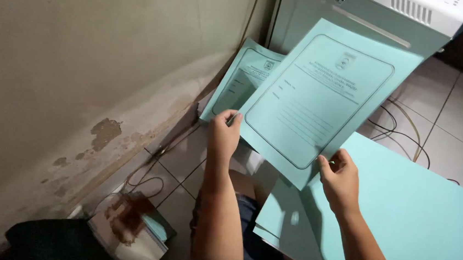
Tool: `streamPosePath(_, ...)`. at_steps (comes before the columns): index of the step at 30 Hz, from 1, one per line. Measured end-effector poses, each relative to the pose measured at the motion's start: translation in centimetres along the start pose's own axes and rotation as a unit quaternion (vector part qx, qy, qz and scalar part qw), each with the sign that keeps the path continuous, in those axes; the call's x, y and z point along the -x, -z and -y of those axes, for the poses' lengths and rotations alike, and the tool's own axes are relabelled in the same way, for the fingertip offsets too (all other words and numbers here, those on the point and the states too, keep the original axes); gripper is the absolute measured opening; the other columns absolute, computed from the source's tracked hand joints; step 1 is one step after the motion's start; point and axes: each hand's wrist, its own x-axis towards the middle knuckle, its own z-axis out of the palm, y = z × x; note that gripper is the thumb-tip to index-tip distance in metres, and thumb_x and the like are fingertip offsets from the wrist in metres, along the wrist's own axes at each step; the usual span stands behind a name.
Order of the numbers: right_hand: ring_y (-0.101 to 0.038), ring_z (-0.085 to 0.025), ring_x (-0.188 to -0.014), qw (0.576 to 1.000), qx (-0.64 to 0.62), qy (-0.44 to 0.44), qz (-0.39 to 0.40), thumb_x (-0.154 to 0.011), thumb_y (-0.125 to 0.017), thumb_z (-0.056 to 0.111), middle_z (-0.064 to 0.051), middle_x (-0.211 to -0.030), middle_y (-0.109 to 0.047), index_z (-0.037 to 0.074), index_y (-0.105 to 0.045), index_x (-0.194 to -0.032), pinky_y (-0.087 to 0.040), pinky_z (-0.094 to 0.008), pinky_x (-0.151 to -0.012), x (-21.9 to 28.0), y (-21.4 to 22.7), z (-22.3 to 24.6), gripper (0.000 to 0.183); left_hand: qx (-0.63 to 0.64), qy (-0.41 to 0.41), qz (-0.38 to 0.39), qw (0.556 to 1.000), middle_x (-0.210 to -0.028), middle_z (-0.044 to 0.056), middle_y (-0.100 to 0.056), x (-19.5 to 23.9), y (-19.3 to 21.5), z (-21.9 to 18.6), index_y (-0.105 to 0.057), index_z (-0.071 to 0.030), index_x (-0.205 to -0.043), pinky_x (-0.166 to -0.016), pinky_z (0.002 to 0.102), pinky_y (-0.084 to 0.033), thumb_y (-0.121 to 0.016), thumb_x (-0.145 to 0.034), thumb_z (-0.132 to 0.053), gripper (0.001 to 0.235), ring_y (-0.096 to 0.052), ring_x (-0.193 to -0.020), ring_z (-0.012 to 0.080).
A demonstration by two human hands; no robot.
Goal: The person sits on the floor and folds light blue papers in half by hand. They repeatedly pick up a paper, fold it, press the crease, and place it on a stack to their left.
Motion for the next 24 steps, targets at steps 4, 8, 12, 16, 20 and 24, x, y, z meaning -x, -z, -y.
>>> streamPosePath(4, -0.062, -0.026, -0.072, 0.999, 0.022, 0.034, 0.003, -0.105, -0.067, 0.010, -0.018, -0.089, -0.067, -0.003, -0.065, -0.112, -0.052, -0.040, -0.066, -5.0, -5.0, 3.4, 0.015, 0.015, 0.064, -0.065, 0.996, -0.108, 0.016, -0.077, -2.1, -2.1, 3.9, -0.074, -0.005, -0.118, -0.083, 0.041, -0.063, -0.062, -0.103, -0.024, 0.028, -0.075, -0.102, 0.0308)
streamPosePath(8, -0.068, -0.031, -0.073, 0.986, 0.155, 0.059, 0.027, -0.097, -0.077, 0.025, -0.016, -0.079, -0.070, 0.002, -0.070, -0.104, -0.053, -0.044, -0.072, -10.5, -8.9, 2.4, 0.024, 0.006, 0.078, -0.142, 0.987, -0.100, 0.019, -0.077, -5.0, -3.0, 9.2, -0.074, 0.000, -0.113, -0.077, 0.042, -0.064, -0.064, -0.101, -0.020, 0.025, -0.075, -0.093, 0.0322)
streamPosePath(12, -0.074, -0.030, -0.077, 0.973, 0.217, 0.041, 0.069, -0.091, -0.078, 0.030, -0.011, -0.080, -0.075, 0.007, -0.074, -0.104, -0.056, -0.045, -0.077, -13.9, -12.3, 0.2, 0.027, 0.016, 0.086, -0.169, 0.982, -0.093, 0.020, -0.077, -6.5, -2.4, 10.9, -0.073, 0.003, -0.113, -0.070, 0.040, -0.064, -0.062, -0.102, -0.018, 0.026, -0.076, -0.081, 0.0290)
streamPosePath(16, -0.075, -0.033, -0.092, 0.974, 0.208, 0.007, 0.087, -0.089, -0.080, 0.032, -0.014, -0.092, -0.077, 0.005, -0.065, -0.131, -0.056, -0.047, -0.086, -12.9, -13.5, 2.4, 0.052, 0.023, 0.103, -0.185, 0.977, -0.094, 0.020, -0.077, -7.6, -3.0, 12.7, -0.071, 0.003, -0.114, -0.068, 0.038, -0.065, -0.062, -0.101, -0.017, 0.026, -0.076, -0.077, 0.0246)
streamPosePath(20, -0.070, -0.040, -0.106, 0.975, 0.208, 0.022, 0.077, -0.091, -0.078, 0.023, -0.019, -0.097, -0.076, 0.004, -0.046, -0.155, -0.053, -0.054, -0.100, -12.1, -14.0, 2.8, 0.074, 0.044, 0.097, -0.212, 0.972, -0.093, 0.019, -0.075, -7.8, -2.8, 12.9, -0.068, 0.003, -0.114, -0.064, 0.036, -0.065, -0.062, -0.099, -0.012, 0.022, -0.075, -0.074, 0.0240)
streamPosePath(24, -0.071, -0.040, -0.101, 0.973, 0.217, 0.049, 0.065, -0.093, -0.077, 0.021, -0.020, -0.097, -0.076, 0.003, -0.046, -0.155, -0.055, -0.054, -0.095, -12.4, -14.2, 2.0, 0.072, 0.049, 0.089, -0.228, 0.968, -0.094, 0.016, -0.072, -8.3, -3.4, 14.3, -0.066, 0.001, -0.115, -0.063, 0.035, -0.065, -0.065, -0.098, -0.011, 0.021, -0.075, -0.074, 0.0229)
